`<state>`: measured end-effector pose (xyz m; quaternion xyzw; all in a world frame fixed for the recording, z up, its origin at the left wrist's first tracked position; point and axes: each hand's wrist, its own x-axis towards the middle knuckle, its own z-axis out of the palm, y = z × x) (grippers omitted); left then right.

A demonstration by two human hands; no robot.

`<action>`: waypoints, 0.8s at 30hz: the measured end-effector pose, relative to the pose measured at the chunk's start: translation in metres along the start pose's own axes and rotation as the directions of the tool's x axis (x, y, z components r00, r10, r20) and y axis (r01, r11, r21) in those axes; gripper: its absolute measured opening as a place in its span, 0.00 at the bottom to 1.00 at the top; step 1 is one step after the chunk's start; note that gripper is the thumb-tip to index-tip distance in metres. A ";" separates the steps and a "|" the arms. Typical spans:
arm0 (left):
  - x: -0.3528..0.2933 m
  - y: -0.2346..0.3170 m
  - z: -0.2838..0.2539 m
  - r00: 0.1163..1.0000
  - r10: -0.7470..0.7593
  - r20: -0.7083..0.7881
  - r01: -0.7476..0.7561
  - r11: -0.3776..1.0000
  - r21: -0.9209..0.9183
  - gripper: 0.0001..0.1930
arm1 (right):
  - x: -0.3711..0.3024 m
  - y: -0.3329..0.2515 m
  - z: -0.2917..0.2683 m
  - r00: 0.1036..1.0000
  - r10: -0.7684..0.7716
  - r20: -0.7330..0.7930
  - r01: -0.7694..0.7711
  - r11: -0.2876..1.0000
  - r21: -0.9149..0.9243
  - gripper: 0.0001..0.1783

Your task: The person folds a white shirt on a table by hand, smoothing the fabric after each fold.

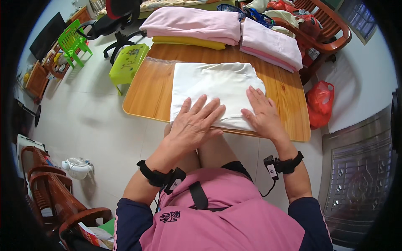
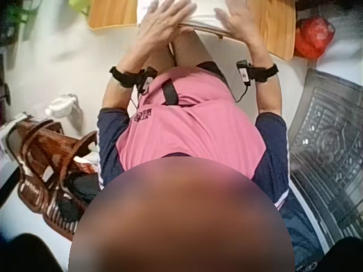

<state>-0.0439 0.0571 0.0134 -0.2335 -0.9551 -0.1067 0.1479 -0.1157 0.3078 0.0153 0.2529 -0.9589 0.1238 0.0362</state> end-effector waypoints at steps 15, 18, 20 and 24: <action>0.010 -0.045 -0.015 0.991 -0.088 -0.104 0.107 0.976 0.192 0.18 | -0.055 -0.068 -0.010 0.917 -0.362 -0.169 0.352 0.932 -0.088 0.37; 0.006 -0.015 -0.001 0.999 0.027 -0.043 -0.029 0.998 -0.053 0.19 | -0.035 -0.054 -0.009 0.896 -0.412 -0.166 0.421 0.907 0.021 0.33; 0.002 0.008 0.002 0.992 0.100 -0.083 -0.114 0.976 -0.186 0.20 | -0.023 -0.037 -0.013 0.954 -0.277 -0.118 0.293 0.945 0.147 0.32; 0.000 0.010 0.002 0.990 0.078 -0.117 -0.096 0.983 -0.156 0.19 | -0.016 -0.002 0.003 0.919 -0.305 -0.249 0.268 0.948 -0.174 0.32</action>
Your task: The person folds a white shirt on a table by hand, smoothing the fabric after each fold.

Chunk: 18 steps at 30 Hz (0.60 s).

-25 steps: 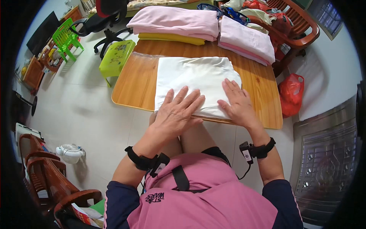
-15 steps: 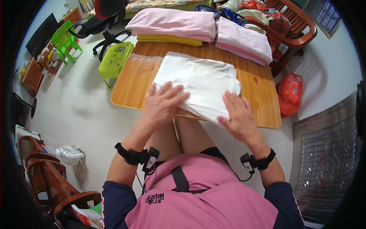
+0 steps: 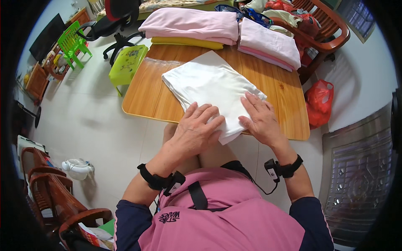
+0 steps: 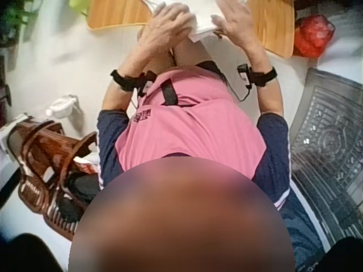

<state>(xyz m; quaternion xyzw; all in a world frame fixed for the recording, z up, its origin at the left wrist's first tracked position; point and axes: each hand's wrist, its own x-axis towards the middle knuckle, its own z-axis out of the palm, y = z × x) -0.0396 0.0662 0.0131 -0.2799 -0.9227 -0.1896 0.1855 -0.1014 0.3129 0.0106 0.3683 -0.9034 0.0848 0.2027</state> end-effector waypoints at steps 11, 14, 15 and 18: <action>-0.003 -0.051 -0.031 0.987 -0.154 -0.049 0.162 0.956 0.243 0.13 | -0.028 -0.044 -0.034 0.999 -0.029 0.039 0.016 0.957 0.291 0.25; 0.004 -0.043 -0.034 0.978 -0.202 -0.055 0.206 0.883 0.421 0.12 | -0.020 -0.038 -0.035 0.998 0.028 -0.064 -0.005 0.942 0.335 0.18; 0.005 -0.032 -0.030 0.985 -0.167 -0.029 0.168 0.936 0.310 0.13 | -0.019 -0.033 -0.033 0.989 0.126 -0.080 -0.086 0.921 0.380 0.18; 0.006 -0.003 -0.012 0.994 -0.044 0.099 0.046 0.999 -0.016 0.18 | -0.022 -0.030 -0.025 0.982 0.173 -0.077 -0.131 0.913 0.386 0.19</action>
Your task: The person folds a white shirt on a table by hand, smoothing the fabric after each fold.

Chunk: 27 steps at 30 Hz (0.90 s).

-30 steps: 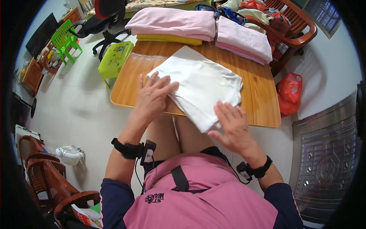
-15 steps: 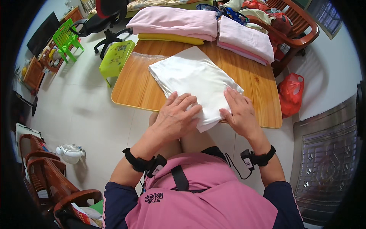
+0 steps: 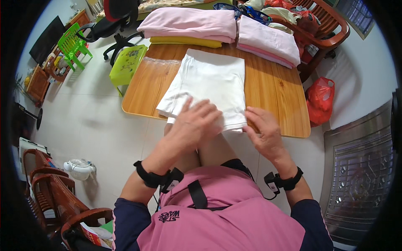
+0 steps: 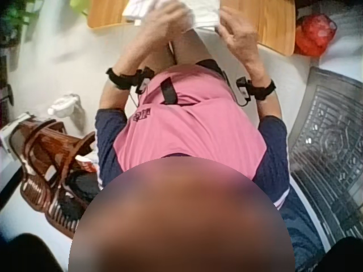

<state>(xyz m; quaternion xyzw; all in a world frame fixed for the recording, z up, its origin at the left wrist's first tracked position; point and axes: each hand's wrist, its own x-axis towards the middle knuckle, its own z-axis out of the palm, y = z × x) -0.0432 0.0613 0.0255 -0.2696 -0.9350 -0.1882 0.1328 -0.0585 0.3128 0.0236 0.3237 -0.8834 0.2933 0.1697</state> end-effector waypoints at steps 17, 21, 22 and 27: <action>0.016 0.011 0.025 0.977 0.186 -0.106 -0.195 0.977 -0.089 0.19 | 0.051 0.040 -0.002 0.998 0.000 0.064 0.017 0.964 -0.267 0.19; 0.021 0.018 0.033 0.954 0.240 -0.180 -0.253 0.966 -0.057 0.15 | 0.069 0.058 0.006 0.985 0.060 0.164 0.001 0.937 -0.350 0.22; 0.021 0.018 0.034 0.957 0.237 -0.169 -0.247 0.968 -0.044 0.15 | 0.072 0.063 0.009 0.972 0.074 0.223 0.014 0.929 -0.369 0.24; 0.024 0.018 0.031 0.957 0.252 -0.147 -0.255 0.967 0.002 0.13 | 0.077 0.065 0.018 0.941 0.151 0.302 -0.028 0.927 -0.375 0.27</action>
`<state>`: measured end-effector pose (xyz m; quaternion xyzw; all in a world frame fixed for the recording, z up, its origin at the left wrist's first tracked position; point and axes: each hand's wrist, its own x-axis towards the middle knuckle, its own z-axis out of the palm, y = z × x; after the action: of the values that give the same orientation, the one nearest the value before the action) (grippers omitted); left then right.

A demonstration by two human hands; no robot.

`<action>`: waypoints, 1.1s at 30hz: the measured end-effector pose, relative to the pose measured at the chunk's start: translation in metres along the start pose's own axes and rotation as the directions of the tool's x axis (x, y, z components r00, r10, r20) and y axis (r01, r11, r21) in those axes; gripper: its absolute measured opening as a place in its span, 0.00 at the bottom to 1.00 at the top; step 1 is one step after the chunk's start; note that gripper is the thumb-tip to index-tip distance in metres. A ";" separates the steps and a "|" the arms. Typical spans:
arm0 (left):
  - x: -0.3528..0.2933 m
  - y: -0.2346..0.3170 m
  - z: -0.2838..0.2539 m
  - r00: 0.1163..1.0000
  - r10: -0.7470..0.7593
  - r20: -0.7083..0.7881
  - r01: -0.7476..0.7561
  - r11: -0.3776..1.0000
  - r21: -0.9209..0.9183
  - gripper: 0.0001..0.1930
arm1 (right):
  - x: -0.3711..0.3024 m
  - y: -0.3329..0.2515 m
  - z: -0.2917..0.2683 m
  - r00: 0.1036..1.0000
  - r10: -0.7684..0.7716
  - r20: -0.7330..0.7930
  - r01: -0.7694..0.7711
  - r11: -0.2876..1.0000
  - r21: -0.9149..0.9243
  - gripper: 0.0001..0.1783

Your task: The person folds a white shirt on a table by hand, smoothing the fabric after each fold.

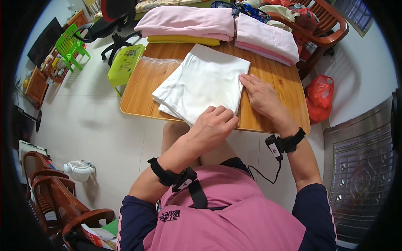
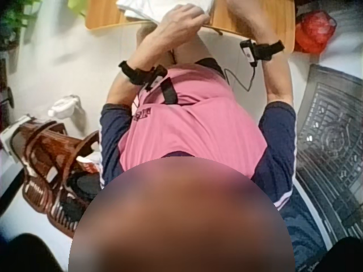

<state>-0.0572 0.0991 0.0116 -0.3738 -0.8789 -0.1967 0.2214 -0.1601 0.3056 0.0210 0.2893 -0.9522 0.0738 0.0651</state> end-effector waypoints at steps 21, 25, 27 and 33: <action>-0.027 0.007 0.002 0.992 0.008 -0.124 -0.025 0.991 -0.134 0.16 | 0.008 -0.003 -0.011 0.990 0.080 0.119 -0.078 0.997 -0.021 0.24; -0.029 0.005 0.006 0.989 0.031 -0.146 -0.048 0.992 -0.116 0.19 | 0.008 0.006 -0.007 0.993 0.034 0.109 -0.033 0.999 -0.010 0.24; -0.029 0.005 0.006 0.990 0.029 -0.136 -0.044 0.993 -0.110 0.19 | 0.006 0.007 -0.010 0.994 0.005 0.112 -0.003 1.000 -0.013 0.24; -0.033 0.004 0.010 0.986 0.033 -0.162 -0.049 0.994 -0.095 0.19 | -0.042 -0.040 -0.034 0.935 -0.303 0.184 0.244 0.926 0.288 0.29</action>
<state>-0.0363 0.0878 -0.0131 -0.3853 -0.8395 -0.2650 0.2766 -0.1005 0.3019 0.0511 0.4325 -0.8852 0.1555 -0.0719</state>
